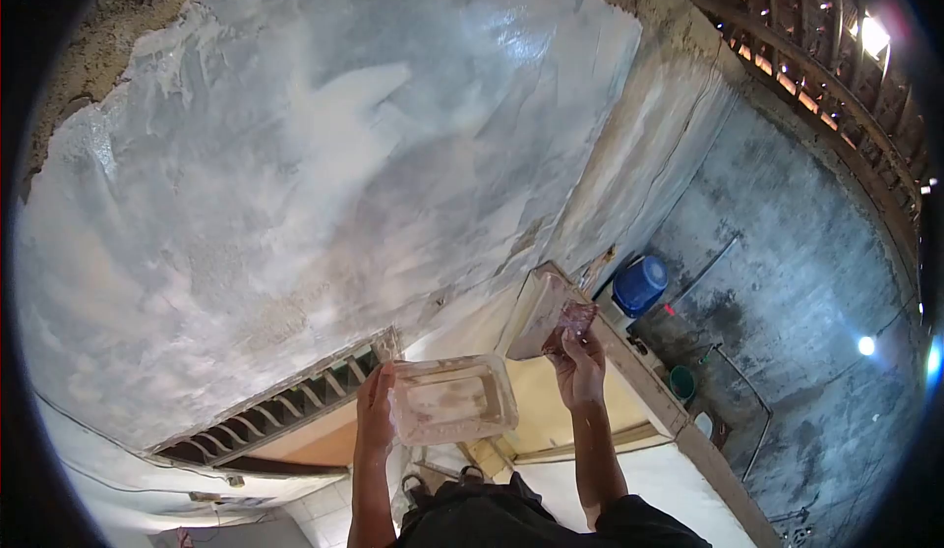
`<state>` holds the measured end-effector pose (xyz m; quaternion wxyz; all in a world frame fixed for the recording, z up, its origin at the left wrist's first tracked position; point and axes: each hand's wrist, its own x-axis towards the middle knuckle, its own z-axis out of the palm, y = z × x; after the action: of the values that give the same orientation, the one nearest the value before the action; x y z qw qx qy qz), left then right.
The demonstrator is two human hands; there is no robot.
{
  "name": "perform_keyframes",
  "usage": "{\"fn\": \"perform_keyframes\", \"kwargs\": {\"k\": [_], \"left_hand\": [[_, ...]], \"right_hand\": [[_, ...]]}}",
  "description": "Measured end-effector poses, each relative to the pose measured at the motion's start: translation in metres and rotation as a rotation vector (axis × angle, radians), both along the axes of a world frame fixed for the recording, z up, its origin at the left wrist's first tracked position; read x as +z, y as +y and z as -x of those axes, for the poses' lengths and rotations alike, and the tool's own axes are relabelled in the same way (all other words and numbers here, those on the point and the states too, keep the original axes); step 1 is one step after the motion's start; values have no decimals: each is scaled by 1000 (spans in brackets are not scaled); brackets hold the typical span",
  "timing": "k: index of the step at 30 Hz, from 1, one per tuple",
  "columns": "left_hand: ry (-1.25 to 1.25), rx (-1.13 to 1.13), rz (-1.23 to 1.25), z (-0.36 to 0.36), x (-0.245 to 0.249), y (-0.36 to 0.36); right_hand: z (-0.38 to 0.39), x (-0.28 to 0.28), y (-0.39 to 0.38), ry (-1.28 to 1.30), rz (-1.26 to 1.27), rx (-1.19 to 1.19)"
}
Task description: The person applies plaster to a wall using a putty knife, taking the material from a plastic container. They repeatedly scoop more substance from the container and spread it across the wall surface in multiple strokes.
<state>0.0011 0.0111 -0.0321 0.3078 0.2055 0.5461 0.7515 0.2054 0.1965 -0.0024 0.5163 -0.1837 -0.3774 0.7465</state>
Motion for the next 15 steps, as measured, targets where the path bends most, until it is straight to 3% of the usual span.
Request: {"fn": "perform_keyframes", "kwargs": {"k": [3, 5, 7, 10, 15], "left_hand": [[60, -168, 76, -6, 1, -3], [14, -177, 103, -8, -8, -3], [-64, -355, 105, -20, 17, 1], [-32, -347, 99, -26, 17, 5], [-8, -343, 67, -28, 14, 3]], "right_hand": [[-10, -10, -3, -62, -152, -69], [-15, -11, -4, -96, -427, -42], [-17, -12, -12, -90, -433, -53], [-21, -18, -20, -92, -516, 120], [-28, -42, -23, -208, -485, 47]]}}
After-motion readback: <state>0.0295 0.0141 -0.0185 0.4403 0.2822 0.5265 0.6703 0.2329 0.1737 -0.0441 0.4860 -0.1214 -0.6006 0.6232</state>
